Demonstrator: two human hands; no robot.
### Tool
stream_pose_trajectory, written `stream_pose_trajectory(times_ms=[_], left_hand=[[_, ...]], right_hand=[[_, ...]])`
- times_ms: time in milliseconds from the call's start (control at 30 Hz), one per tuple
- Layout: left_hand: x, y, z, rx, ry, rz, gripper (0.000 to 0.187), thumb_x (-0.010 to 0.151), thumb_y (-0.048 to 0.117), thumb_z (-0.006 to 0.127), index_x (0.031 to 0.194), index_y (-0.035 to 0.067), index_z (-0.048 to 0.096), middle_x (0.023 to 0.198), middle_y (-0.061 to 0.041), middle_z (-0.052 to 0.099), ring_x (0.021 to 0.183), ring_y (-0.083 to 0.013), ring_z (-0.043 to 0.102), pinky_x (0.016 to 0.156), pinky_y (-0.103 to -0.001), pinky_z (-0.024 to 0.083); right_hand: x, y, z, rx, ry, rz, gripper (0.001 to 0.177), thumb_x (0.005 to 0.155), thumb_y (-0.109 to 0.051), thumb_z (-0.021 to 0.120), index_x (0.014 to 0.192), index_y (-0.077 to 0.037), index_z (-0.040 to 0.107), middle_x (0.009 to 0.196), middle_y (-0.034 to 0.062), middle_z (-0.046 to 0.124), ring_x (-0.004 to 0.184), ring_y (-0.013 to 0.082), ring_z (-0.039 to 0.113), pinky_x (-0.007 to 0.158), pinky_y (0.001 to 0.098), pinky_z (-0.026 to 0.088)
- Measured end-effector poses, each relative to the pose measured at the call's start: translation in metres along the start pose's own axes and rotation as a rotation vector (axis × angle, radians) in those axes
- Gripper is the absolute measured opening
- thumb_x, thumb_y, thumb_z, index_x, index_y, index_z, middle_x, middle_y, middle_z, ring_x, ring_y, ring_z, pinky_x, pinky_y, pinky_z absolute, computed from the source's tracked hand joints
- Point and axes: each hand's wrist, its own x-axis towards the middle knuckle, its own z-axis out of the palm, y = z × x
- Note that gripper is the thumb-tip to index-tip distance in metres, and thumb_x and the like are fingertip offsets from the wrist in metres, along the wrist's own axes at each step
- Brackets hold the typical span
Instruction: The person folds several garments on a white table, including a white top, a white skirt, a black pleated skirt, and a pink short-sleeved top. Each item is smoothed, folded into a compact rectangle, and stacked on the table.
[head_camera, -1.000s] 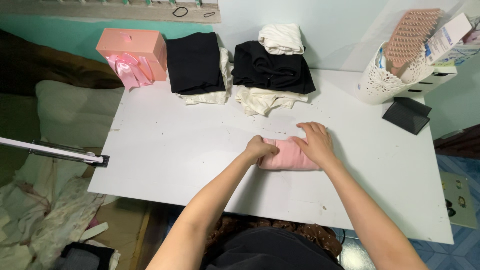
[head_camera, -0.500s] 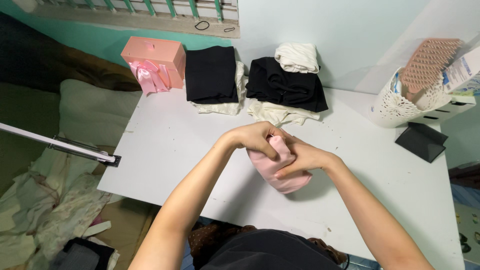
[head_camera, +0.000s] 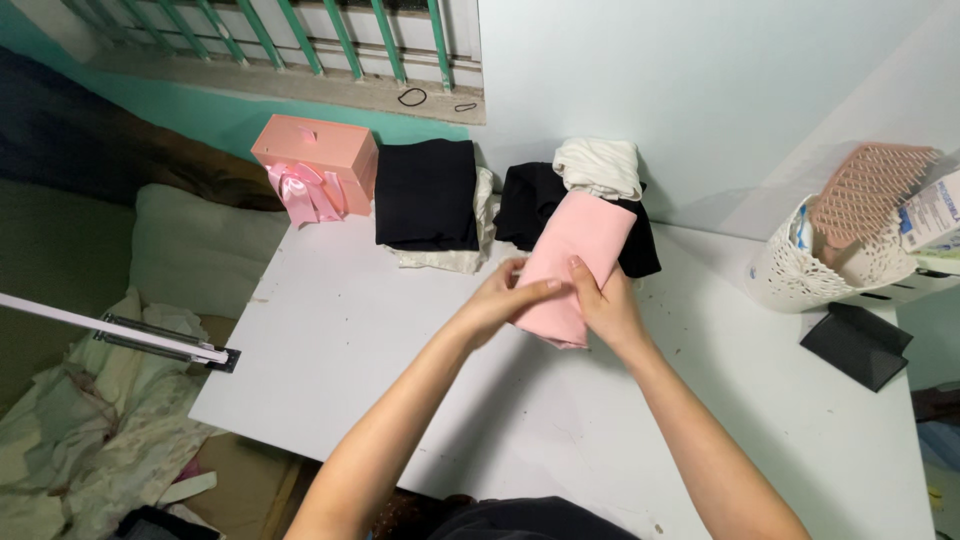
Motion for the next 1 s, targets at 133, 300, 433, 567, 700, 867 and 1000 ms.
stream_pose_trajectory(times_ms=[133, 300, 433, 567, 700, 867, 1000], left_hand=[[-0.005, 0.005, -0.012, -0.250, 0.018, 0.038, 0.079, 0.074, 0.015, 0.084, 0.139, -0.007, 0.045, 0.118, -0.017, 0.068, 0.110, -0.0245, 0.069, 0.094, -0.035, 0.057], [0.000, 0.047, -0.073, -0.185, 0.000, -0.023, 0.056, 0.075, 0.008, 0.081, 0.120, 0.002, 0.049, 0.109, -0.014, 0.065, 0.100, -0.0221, 0.067, 0.086, -0.038, 0.057], [0.011, 0.073, -0.119, -0.179, 0.089, -0.144, 0.049, 0.078, 0.014, 0.081, 0.119, 0.000, 0.057, 0.108, -0.014, 0.066, 0.099, -0.0226, 0.067, 0.084, -0.039, 0.057], [0.034, 0.075, -0.143, -0.654, 0.274, -0.189, 0.056, 0.083, 0.025, 0.077, 0.122, -0.008, 0.057, 0.113, -0.019, 0.067, 0.104, -0.0293, 0.071, 0.087, -0.043, 0.060], [0.060, 0.065, -0.165, -0.617, 0.260, 0.096, 0.056, 0.084, 0.016, 0.080, 0.130, -0.005, 0.057, 0.123, -0.017, 0.065, 0.112, -0.0234, 0.068, 0.096, -0.035, 0.058], [0.127, 0.076, -0.208, -0.049, 0.649, 0.403, 0.065, 0.076, 0.013, 0.083, 0.128, -0.001, 0.047, 0.118, -0.017, 0.066, 0.106, -0.0258, 0.069, 0.092, -0.040, 0.058], [0.163, 0.070, -0.226, 0.608, 0.889, 0.341, 0.060, 0.078, 0.025, 0.087, 0.124, 0.000, 0.059, 0.116, -0.020, 0.068, 0.106, -0.0347, 0.066, 0.094, -0.045, 0.054]], right_hand=[[0.022, -0.003, 0.031, 0.168, 0.038, -0.202, 0.040, 0.108, -0.022, 0.058, 0.140, 0.000, 0.050, 0.124, 0.0119, 0.068, 0.112, 0.0174, 0.064, 0.095, 0.0308, 0.052], [0.067, -0.034, 0.037, 0.823, -0.045, 0.158, 0.064, 0.096, -0.009, 0.064, 0.154, -0.008, 0.037, 0.141, 0.0058, 0.056, 0.126, 0.0148, 0.059, 0.105, 0.0362, 0.049], [0.092, -0.049, 0.038, 0.756, -0.148, 0.291, 0.080, 0.086, -0.004, 0.069, 0.155, -0.019, 0.032, 0.128, 0.0158, 0.059, 0.112, 0.0202, 0.063, 0.095, 0.0430, 0.054], [0.115, -0.043, 0.057, 0.669, -0.134, 0.294, 0.068, 0.083, -0.001, 0.073, 0.141, -0.012, 0.039, 0.125, 0.0136, 0.060, 0.110, 0.0211, 0.065, 0.090, 0.0401, 0.058], [0.152, -0.021, 0.100, 0.617, -0.013, 0.236, 0.055, 0.084, 0.000, 0.076, 0.123, -0.009, 0.039, 0.119, 0.0130, 0.060, 0.103, 0.0204, 0.065, 0.083, 0.0371, 0.060], [0.185, -0.005, 0.165, 0.535, 0.079, 0.321, 0.053, 0.082, -0.001, 0.079, 0.113, -0.004, 0.037, 0.112, 0.0153, 0.057, 0.091, 0.0191, 0.068, 0.075, 0.0374, 0.066], [0.197, -0.011, 0.178, 0.228, 0.033, 0.457, 0.051, 0.087, -0.014, 0.076, 0.117, -0.002, 0.035, 0.107, 0.0206, 0.063, 0.080, 0.0280, 0.073, 0.069, 0.0417, 0.065]])
